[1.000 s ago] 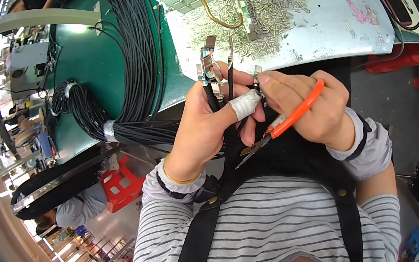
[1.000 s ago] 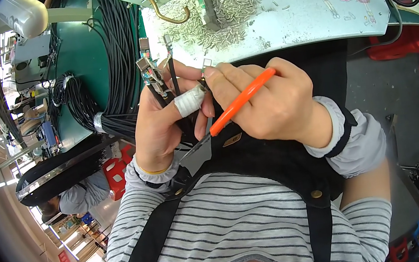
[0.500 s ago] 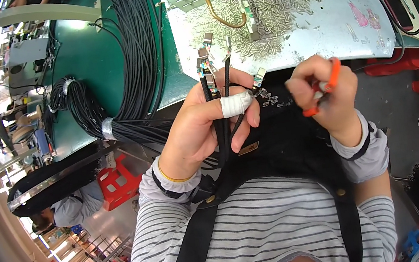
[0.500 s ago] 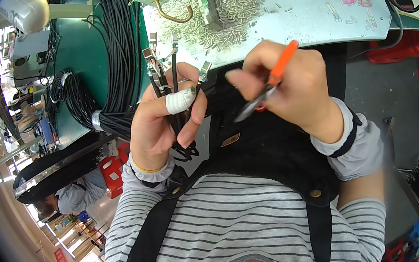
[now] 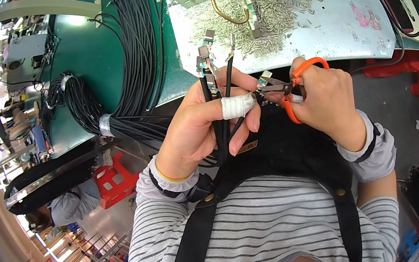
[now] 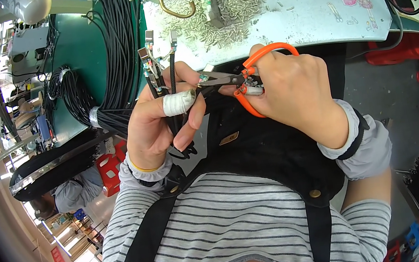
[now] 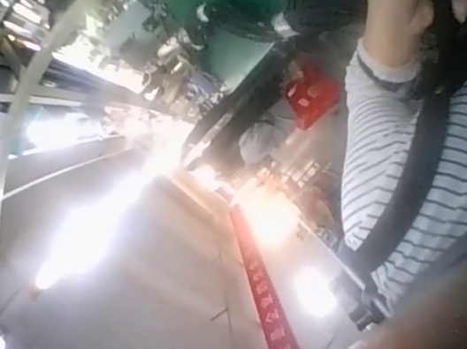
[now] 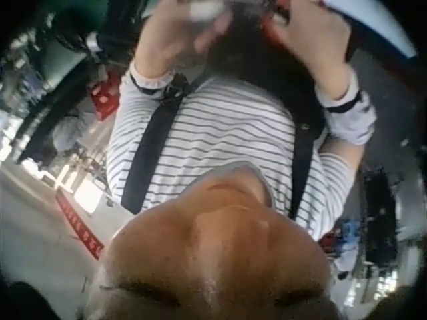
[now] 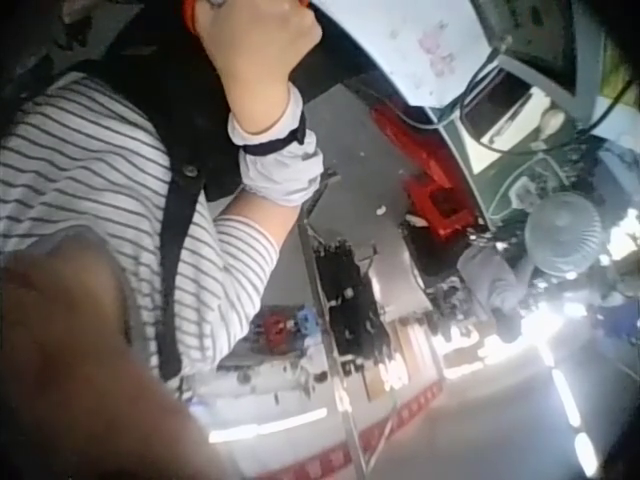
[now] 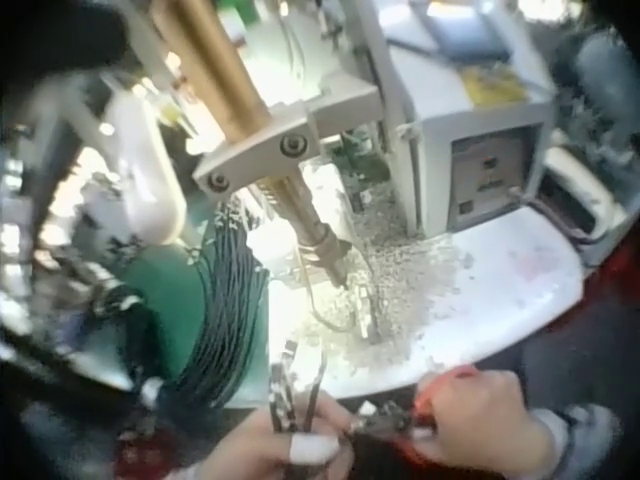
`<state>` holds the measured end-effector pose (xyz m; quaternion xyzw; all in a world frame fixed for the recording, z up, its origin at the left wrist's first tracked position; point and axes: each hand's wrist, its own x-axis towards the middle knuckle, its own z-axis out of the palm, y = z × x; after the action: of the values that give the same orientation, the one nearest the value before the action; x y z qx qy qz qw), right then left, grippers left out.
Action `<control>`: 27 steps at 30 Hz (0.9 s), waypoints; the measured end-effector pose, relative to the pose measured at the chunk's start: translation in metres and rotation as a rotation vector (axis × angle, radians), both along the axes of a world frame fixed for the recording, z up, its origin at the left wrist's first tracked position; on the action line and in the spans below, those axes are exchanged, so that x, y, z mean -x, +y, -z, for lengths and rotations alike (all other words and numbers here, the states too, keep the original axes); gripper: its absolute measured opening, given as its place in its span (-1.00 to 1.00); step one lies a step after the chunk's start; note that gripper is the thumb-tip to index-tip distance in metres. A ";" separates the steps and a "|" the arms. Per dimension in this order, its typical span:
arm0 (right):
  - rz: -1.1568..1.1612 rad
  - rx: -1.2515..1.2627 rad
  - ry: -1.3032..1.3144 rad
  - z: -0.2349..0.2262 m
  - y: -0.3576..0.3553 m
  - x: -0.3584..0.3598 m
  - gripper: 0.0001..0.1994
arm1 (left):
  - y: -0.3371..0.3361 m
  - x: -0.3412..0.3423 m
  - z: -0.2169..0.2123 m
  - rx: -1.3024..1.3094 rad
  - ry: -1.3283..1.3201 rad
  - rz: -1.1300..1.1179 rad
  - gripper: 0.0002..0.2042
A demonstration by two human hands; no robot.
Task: The person trims the ends of wires using shears, then places the bundle into a machine and presses a foot pedal before resuming the trimming.
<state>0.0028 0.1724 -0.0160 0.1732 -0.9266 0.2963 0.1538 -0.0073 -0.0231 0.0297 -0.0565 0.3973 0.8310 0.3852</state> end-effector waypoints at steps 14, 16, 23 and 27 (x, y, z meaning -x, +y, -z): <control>-0.026 -0.067 -0.005 0.009 0.006 0.001 -0.64 | -0.002 0.002 0.002 -0.035 -0.051 0.022 -0.82; -0.041 -0.029 -0.017 0.014 0.007 0.001 -0.68 | -0.001 0.000 0.001 -0.035 -0.017 0.034 -0.82; -0.083 1.148 -0.700 -0.002 -0.008 -0.003 -0.84 | 0.011 -0.002 0.001 0.172 0.174 -0.050 -0.80; -0.184 1.242 -0.765 -0.010 -0.013 -0.006 -0.80 | 0.012 -0.004 0.002 0.199 0.228 -0.067 -0.79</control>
<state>0.0092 0.1593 -0.0063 0.0156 -0.5586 0.8181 -0.1359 -0.0029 -0.0107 0.0277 -0.0130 0.5167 0.8010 0.3022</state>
